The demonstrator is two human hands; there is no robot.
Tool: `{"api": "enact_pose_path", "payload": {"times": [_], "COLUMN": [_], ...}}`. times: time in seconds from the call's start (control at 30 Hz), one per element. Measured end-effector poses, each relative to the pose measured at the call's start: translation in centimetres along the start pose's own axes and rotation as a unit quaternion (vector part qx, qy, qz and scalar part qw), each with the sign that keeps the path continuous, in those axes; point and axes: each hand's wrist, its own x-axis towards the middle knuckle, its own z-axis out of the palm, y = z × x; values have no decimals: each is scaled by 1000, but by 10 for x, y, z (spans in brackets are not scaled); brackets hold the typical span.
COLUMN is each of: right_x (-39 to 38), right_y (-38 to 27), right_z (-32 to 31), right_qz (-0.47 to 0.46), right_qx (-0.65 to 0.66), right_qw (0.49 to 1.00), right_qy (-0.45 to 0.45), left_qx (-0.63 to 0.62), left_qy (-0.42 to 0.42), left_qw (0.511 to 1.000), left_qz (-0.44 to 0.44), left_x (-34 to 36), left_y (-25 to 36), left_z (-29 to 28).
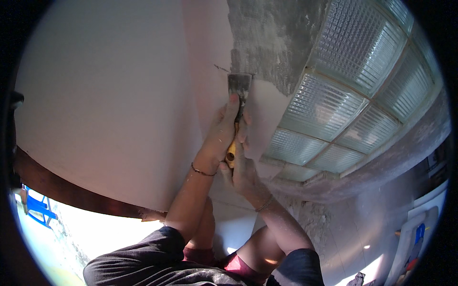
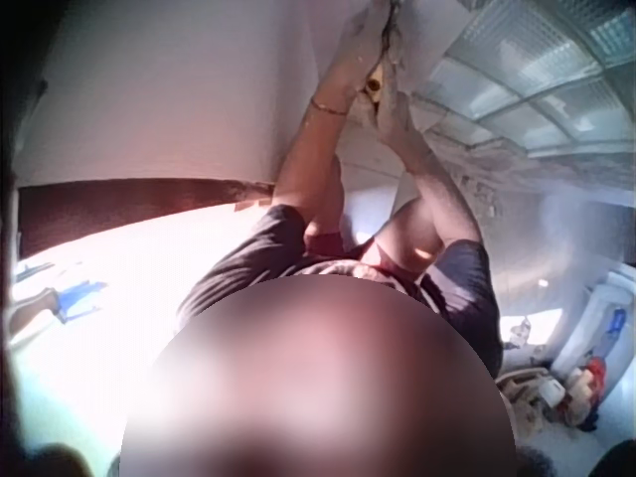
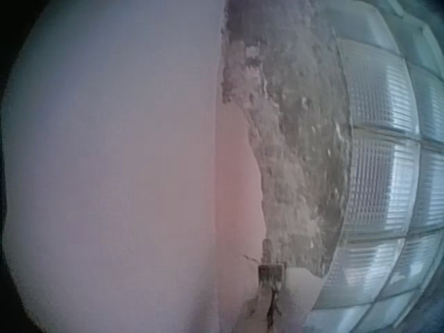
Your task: The person applies plaster to a wall using a trowel, smoothing the surface in repeated strokes. The person occasionally wipes the trowel and continues spreading the material along the wall near a glass block ceiling.
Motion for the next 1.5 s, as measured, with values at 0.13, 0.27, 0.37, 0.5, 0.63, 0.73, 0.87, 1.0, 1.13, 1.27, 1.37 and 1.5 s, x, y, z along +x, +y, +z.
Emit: {"api": "enact_pose_path", "payload": {"times": [0.13,0.27,0.37,0.5,0.63,0.73,0.87,1.0,1.13,1.27,1.37,1.5], "right_x": [4,11,18,18,17,19,22,21,22,22,22,22], "right_y": [-11,-16,-13,-15,-17,-16,-18,-20,-17,-16,-17,-16], "right_z": [-2,-2,0,4,6,8,8,3,0,1,0,-1], "right_qz": [16,28,-22,-12,19,11,-6,-10,9,1,-2,-36], "right_qx": [-27,-6,-19,-14,-25,-15,-14,-12,-34,-66,-64,-73], "right_qw": [1000,1000,999,999,999,999,999,999,999,997,997,996], "right_qy": [-1,-5,26,32,27,30,39,40,27,33,33,35], "left_qx": [0,-11,1,-12,2,-15,25,23,30,31,54,27], "left_qy": [-26,-24,-22,-47,-24,-13,-18,-20,-34,-14,1,-16], "left_qw": [999,1000,1000,999,1000,999,1000,1000,998,999,999,1000], "left_qz": [29,10,12,9,0,-25,-2,2,42,2,-8,-1], "left_x": [4,4,3,4,3,1,0,2,3,3,3,3], "left_y": [3,5,8,11,14,13,14,13,16,17,18,18], "left_z": [1,0,-2,-5,-6,-6,-7,-6,-4,-3,-3,-4]}}
